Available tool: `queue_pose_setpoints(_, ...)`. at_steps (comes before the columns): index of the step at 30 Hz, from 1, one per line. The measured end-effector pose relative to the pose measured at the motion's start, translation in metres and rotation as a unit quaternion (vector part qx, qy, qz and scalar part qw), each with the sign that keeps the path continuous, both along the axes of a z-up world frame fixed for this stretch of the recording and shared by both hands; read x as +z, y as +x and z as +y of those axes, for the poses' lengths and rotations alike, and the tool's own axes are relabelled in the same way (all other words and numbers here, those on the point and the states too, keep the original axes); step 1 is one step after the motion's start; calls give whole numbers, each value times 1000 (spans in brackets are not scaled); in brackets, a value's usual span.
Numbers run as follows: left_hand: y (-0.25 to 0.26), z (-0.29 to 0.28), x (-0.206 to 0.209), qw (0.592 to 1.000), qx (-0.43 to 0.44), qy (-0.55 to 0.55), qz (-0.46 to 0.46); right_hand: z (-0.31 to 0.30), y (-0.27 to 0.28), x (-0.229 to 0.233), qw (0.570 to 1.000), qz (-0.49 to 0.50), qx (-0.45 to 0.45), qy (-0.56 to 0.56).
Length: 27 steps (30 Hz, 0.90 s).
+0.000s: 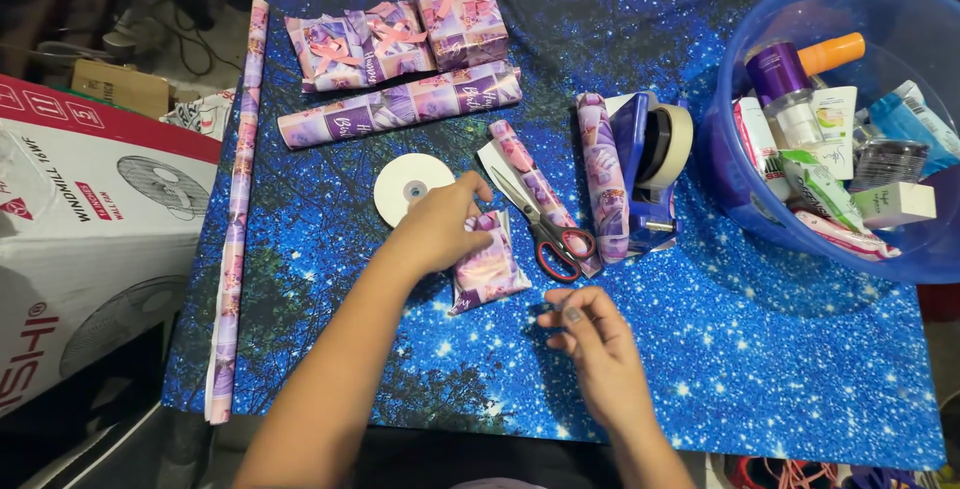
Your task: The person folds and tapes a small item in purple patterned wrapping paper, then ties a pink ribbon around it. The wrapped item is placed on the table among other wrapped gifts.
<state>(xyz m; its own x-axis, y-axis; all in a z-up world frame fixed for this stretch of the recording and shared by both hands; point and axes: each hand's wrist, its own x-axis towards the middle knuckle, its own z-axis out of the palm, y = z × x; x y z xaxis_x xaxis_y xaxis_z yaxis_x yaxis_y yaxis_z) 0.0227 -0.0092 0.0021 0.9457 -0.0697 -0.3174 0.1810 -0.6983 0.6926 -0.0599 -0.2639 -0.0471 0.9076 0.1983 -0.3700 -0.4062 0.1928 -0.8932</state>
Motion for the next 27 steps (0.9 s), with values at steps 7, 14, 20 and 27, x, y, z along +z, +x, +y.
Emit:
queue_pose_setpoints(7,-72,-7,-28,917,34,-388,-87,18,-7,-10,965,-262,28,7)
queue_pose_setpoints(14,-125,-22,-48,848,157,-499,-88,7,-1,-13,936,-329,92,-85)
queue_pose_setpoints(20,-124,-33,-57,818,240,-520,-41,-1,0,-16,889,-405,144,-161)
queue_pose_setpoints(27,-119,-32,-53,841,173,-509,-61,-6,4,-11,892,-390,147,-174)
